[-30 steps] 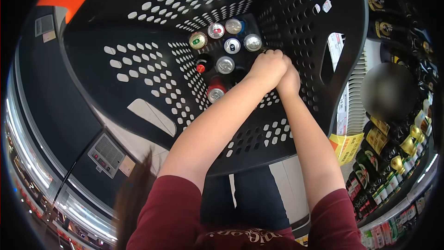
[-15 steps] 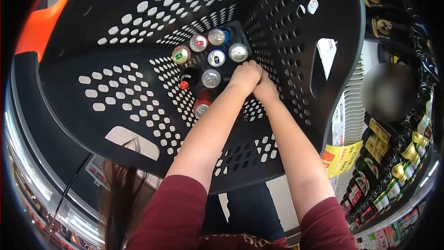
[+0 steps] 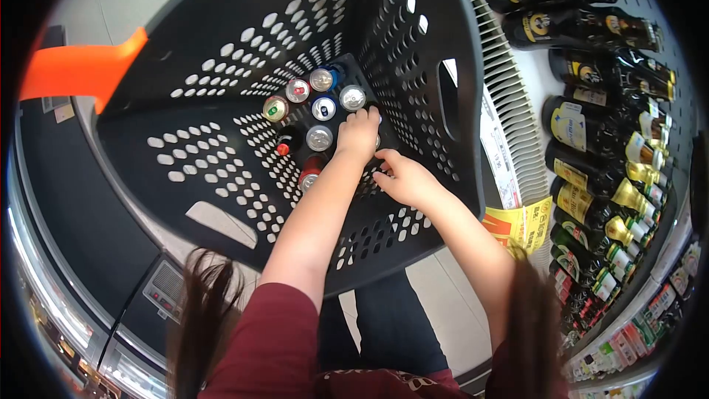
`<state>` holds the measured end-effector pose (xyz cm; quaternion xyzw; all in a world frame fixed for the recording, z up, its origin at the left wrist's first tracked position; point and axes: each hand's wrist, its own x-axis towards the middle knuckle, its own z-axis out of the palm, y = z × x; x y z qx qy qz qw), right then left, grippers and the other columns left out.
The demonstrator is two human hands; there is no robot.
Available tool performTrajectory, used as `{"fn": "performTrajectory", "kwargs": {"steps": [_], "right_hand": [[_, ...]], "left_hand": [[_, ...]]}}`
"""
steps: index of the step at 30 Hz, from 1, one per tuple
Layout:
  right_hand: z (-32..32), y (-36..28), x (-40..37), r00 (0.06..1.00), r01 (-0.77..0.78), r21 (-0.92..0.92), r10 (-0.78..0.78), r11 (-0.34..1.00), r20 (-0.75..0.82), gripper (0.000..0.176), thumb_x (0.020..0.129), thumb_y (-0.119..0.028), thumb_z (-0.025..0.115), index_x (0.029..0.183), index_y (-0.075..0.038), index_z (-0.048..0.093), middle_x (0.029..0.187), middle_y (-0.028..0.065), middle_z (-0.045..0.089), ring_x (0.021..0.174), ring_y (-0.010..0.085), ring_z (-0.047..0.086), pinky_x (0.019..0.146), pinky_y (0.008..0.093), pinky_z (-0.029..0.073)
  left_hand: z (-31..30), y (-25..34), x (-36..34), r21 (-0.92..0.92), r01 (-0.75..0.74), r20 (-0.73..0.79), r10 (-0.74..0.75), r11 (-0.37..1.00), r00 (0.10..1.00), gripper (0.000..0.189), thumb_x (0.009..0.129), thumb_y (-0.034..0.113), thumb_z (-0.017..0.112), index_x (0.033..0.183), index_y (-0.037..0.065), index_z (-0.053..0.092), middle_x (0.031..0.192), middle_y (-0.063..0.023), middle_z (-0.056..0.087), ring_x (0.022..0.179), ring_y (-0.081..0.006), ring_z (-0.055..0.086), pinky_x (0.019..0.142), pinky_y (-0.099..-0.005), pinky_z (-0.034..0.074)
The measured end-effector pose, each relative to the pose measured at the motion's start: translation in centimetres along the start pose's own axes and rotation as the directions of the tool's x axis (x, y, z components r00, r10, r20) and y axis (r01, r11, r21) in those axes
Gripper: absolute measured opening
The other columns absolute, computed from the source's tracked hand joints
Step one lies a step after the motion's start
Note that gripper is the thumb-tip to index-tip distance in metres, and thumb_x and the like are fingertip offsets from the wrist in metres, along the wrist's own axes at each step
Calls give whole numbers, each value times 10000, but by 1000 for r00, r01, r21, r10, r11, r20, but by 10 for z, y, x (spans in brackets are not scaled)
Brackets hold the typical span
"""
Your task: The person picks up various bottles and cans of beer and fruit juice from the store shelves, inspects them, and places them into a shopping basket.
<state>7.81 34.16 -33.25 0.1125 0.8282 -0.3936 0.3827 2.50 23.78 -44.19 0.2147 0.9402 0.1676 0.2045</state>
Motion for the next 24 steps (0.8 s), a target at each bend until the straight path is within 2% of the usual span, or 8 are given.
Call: {"fn": "performTrajectory", "kwargs": {"steps": [7,11,14,18,19,21,22,24], "right_hand": [[-23,-9,-121,995,83,250,-66,965,-75,385,787,-217,555,1116,-32,482,940,166,595,908,274,577,800,337,446],[-32,-13,-210,997,-53,143,61,988,-55,390,793,-233,550,1119,-31,477,968,173,590,942,272,568,813,330,444],[-33,-26,-281,986,-68,319,112,945,-122,401,802,-249,545,1137,-41,469,1019,150,576,975,249,551,829,331,433],[-35,-92,-386,916,239,603,28,761,-399,400,816,-216,535,1158,-30,447,1085,128,534,1022,221,511,875,338,396],[-34,-122,-422,881,360,641,-21,678,-472,405,817,-186,534,1169,-15,430,1097,129,517,1033,216,495,895,335,380],[-25,-192,-501,717,653,531,-216,540,-663,433,829,-309,493,1148,-17,464,1131,146,505,1075,232,474,898,374,368],[-1,-219,-528,524,844,403,-383,355,-761,458,821,-334,486,1154,-20,467,1141,150,499,1095,250,454,908,395,354],[31,-257,-579,260,960,241,-757,140,-600,489,801,-374,481,1149,-30,486,1147,160,490,1110,288,430,919,431,334]], "left_hand": [[-160,11,-131,-299,-169,47,191,939,980,375,742,151,577,1086,46,471,916,-140,535,844,-317,536,718,-391,452],[-254,5,-231,-301,-74,126,116,951,985,328,751,153,571,1051,35,506,883,-158,565,818,-325,549,712,-392,449],[-284,-31,-295,-222,-34,81,53,975,995,351,735,132,590,1064,33,519,840,-129,574,721,-262,571,655,-363,459],[-323,-83,-358,-276,109,74,-92,955,993,340,744,156,569,1059,35,526,842,-141,592,729,-281,578,658,-369,460],[-331,-98,-370,-254,130,75,-115,958,991,341,742,157,570,1058,34,527,833,-138,593,720,-278,578,653,-370,460],[-347,-127,-385,-214,172,74,-159,962,984,342,738,158,572,1054,33,529,816,-132,596,701,-271,580,644,-372,461],[-353,-144,-393,-197,143,65,-132,970,989,341,737,158,569,1052,33,528,792,-124,598,710,-275,580,642,-370,461],[-366,-183,-417,-163,97,50,-90,982,995,346,738,168,567,1052,30,527,776,-126,597,714,-282,578,643,-374,459]]}}
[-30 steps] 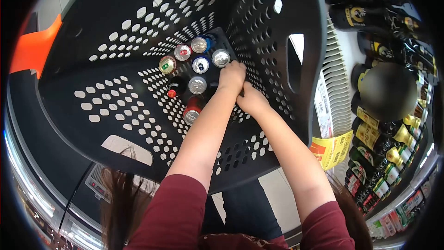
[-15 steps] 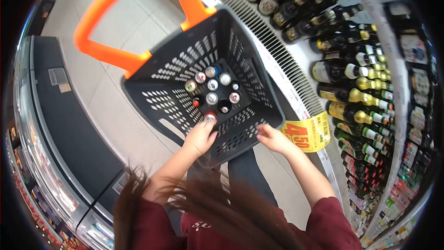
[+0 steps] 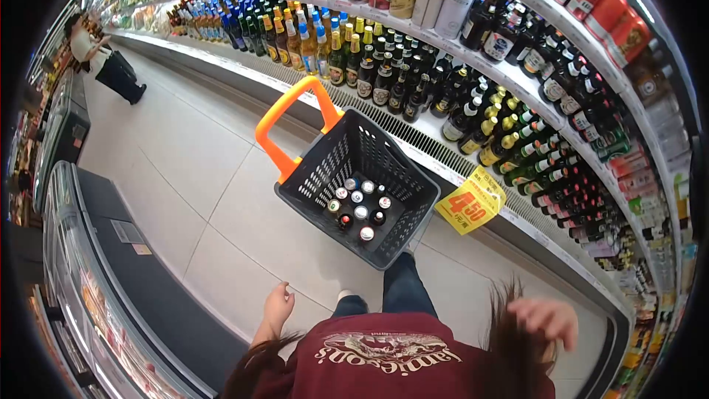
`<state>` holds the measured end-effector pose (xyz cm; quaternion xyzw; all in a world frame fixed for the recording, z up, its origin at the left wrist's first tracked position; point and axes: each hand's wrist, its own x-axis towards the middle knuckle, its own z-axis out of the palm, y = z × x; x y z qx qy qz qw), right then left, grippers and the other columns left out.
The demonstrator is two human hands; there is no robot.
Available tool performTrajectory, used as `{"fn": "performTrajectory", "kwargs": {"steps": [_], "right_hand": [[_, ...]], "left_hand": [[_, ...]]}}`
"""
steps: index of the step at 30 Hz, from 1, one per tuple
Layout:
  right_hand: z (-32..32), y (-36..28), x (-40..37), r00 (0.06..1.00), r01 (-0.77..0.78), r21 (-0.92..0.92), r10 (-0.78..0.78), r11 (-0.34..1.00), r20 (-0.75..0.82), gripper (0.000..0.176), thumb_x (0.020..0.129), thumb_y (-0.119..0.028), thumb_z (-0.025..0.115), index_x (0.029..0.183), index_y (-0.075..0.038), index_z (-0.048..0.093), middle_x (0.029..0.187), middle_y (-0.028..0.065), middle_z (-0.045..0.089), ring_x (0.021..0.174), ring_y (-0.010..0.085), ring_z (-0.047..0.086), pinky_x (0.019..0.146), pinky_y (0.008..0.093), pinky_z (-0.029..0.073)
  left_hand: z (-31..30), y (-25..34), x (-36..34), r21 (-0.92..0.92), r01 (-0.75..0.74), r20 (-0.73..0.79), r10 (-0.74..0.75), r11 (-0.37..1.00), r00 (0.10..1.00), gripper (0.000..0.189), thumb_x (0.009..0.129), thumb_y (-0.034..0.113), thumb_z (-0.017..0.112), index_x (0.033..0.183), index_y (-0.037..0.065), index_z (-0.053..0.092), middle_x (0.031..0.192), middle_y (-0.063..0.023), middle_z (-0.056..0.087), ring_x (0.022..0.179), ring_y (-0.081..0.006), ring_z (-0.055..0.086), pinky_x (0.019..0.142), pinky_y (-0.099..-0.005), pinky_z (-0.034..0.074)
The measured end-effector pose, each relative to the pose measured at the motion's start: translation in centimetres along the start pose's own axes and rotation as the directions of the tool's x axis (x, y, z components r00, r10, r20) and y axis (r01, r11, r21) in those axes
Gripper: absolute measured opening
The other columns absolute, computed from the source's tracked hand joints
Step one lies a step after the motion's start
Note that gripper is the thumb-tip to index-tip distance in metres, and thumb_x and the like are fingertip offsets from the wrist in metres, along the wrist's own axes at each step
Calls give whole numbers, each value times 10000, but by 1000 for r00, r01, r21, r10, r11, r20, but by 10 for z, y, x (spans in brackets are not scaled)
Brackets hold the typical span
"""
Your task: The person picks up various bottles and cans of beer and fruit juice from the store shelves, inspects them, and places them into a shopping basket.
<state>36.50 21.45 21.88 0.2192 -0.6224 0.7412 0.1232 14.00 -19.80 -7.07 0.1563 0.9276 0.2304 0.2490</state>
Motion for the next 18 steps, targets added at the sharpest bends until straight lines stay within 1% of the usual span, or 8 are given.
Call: {"fn": "performTrajectory", "kwargs": {"steps": [1,3,9,12,13,14,16,18], "right_hand": [[13,-26,2,941,10,-19,-3,1000,337,496,789,-389,484,1138,-37,500,1145,166,489,1105,309,426,920,445,328],[68,-62,38,793,-110,-85,139,990,594,587,788,-460,556,1168,-18,483,1221,118,469,1082,336,472,867,524,357],[145,-106,31,709,-57,-423,335,904,620,476,829,-400,474,1146,-46,497,886,95,581,706,207,586,559,271,443],[161,-160,27,616,111,-608,426,786,663,178,778,-203,466,868,-74,548,600,10,486,490,138,498,457,256,385],[168,-162,24,736,342,-531,131,775,665,178,780,-161,458,885,-52,552,658,33,508,559,148,513,508,261,396],[178,-162,16,752,561,-467,-185,683,633,183,783,-120,450,902,-30,556,716,55,530,628,158,529,560,266,408],[197,-160,4,475,869,-394,-728,299,495,204,789,-36,434,936,15,565,832,100,574,765,179,559,663,277,431],[194,-197,3,415,896,-148,-669,420,617,228,811,-19,404,951,25,578,902,113,591,816,191,573,703,290,440]], "left_hand": [[-9,-17,-5,14,-22,-14,22,1000,1000,348,738,173,566,1053,29,526,768,-126,597,716,-286,577,643,-375,458],[-19,-60,-20,82,89,33,-92,993,995,367,729,190,573,1050,20,524,806,-149,603,761,-308,579,676,-387,458],[-27,-142,-55,259,278,189,-331,925,925,468,692,203,586,1093,-21,498,1041,-242,554,1013,-347,521,857,-389,416],[-26,-139,-55,193,384,212,-421,903,882,483,689,205,583,1100,-31,490,1042,-254,550,1013,-339,526,860,-379,415],[-26,-133,-48,166,391,227,-421,905,878,485,688,208,584,1099,-33,489,1040,-256,551,1010,-340,528,858,-379,417],[-32,-115,-46,140,399,243,-422,906,873,488,688,210,585,1098,-34,489,1037,-257,551,1007,-341,530,855,-380,419],[-24,-119,-28,124,299,202,-319,946,926,502,689,229,596,1102,-34,484,985,-250,574,959,-336,554,822,-380,438],[-14,-127,-2,57,263,178,-269,963,946,486,704,221,582,1108,-29,482,916,-226,592,882,-309,578,761,-363,457]]}}
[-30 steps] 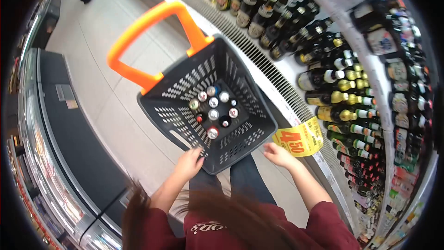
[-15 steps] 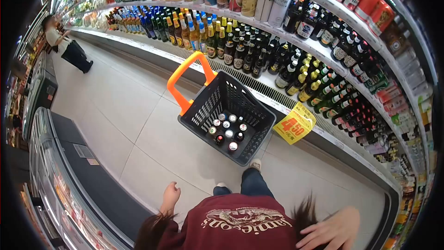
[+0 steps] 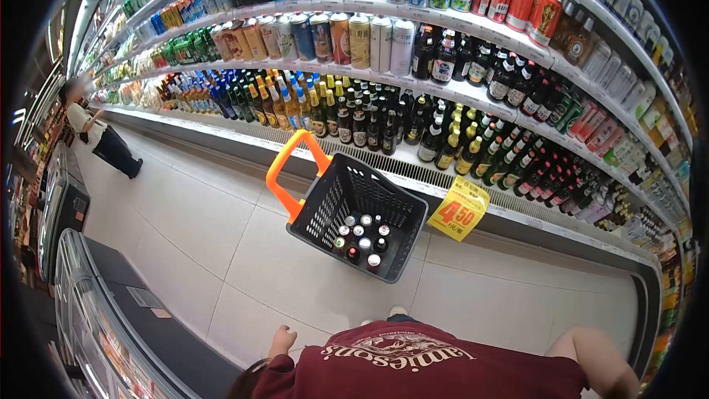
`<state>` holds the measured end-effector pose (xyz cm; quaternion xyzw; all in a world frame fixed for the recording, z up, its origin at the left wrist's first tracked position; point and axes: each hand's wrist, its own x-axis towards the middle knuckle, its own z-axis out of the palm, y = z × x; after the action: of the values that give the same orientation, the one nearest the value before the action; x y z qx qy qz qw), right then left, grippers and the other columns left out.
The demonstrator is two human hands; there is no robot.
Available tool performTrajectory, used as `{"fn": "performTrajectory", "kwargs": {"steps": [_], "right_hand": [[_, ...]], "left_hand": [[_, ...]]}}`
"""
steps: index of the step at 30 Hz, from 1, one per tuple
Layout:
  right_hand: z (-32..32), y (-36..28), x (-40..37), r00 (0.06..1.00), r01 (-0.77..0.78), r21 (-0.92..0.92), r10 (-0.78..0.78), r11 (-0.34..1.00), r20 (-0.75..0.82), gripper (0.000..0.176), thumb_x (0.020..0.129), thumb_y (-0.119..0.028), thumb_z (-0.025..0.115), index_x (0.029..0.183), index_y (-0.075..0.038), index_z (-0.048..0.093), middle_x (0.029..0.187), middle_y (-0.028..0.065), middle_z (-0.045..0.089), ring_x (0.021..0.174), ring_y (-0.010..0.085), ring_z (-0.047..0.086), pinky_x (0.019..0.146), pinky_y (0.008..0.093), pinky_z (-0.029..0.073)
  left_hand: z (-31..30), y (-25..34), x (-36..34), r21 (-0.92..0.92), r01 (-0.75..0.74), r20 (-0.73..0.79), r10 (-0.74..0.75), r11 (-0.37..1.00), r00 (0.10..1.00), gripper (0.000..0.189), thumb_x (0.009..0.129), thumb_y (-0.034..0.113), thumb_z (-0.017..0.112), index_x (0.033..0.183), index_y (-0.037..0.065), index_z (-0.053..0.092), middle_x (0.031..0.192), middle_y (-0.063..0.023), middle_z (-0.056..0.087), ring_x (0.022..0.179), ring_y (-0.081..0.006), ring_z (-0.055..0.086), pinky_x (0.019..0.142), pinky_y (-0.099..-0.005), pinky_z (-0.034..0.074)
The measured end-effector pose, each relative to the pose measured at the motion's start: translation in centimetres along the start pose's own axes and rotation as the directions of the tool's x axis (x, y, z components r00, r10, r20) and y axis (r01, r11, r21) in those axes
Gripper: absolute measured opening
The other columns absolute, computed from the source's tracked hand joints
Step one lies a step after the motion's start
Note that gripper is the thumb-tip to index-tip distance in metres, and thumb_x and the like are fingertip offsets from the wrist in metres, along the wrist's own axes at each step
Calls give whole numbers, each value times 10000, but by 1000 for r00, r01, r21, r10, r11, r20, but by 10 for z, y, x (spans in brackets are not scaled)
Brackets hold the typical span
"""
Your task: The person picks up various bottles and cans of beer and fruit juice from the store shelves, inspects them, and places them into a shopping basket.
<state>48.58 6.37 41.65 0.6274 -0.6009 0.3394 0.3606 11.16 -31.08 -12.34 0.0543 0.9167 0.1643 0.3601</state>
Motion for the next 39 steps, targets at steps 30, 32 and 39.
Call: {"fn": "performTrajectory", "kwargs": {"steps": [30,32,39], "right_hand": [[159,385,-88,551,-835,-432,534,342,-642,322,797,-322,527,1027,-98,534,998,88,533,1012,198,478,779,339,354],[158,385,-93,541,-841,-422,537,338,-647,325,796,-323,529,1034,-102,531,1008,89,531,1020,198,475,787,343,352],[148,386,-117,501,-865,-360,567,349,-654,340,794,-327,535,1060,-116,523,1042,94,524,1047,199,465,815,357,348]], "left_hand": [[-304,-19,209,226,-51,97,29,973,995,493,723,316,566,1126,36,512,1121,-188,535,1071,-317,492,911,-377,387],[-289,-10,217,203,-124,141,96,971,985,492,723,317,565,1131,47,512,1131,-183,530,1075,-315,488,913,-378,385],[-255,13,218,386,-264,263,169,884,950,492,729,329,577,1124,43,511,1125,-185,532,1057,-319,497,894,-382,400]]}}
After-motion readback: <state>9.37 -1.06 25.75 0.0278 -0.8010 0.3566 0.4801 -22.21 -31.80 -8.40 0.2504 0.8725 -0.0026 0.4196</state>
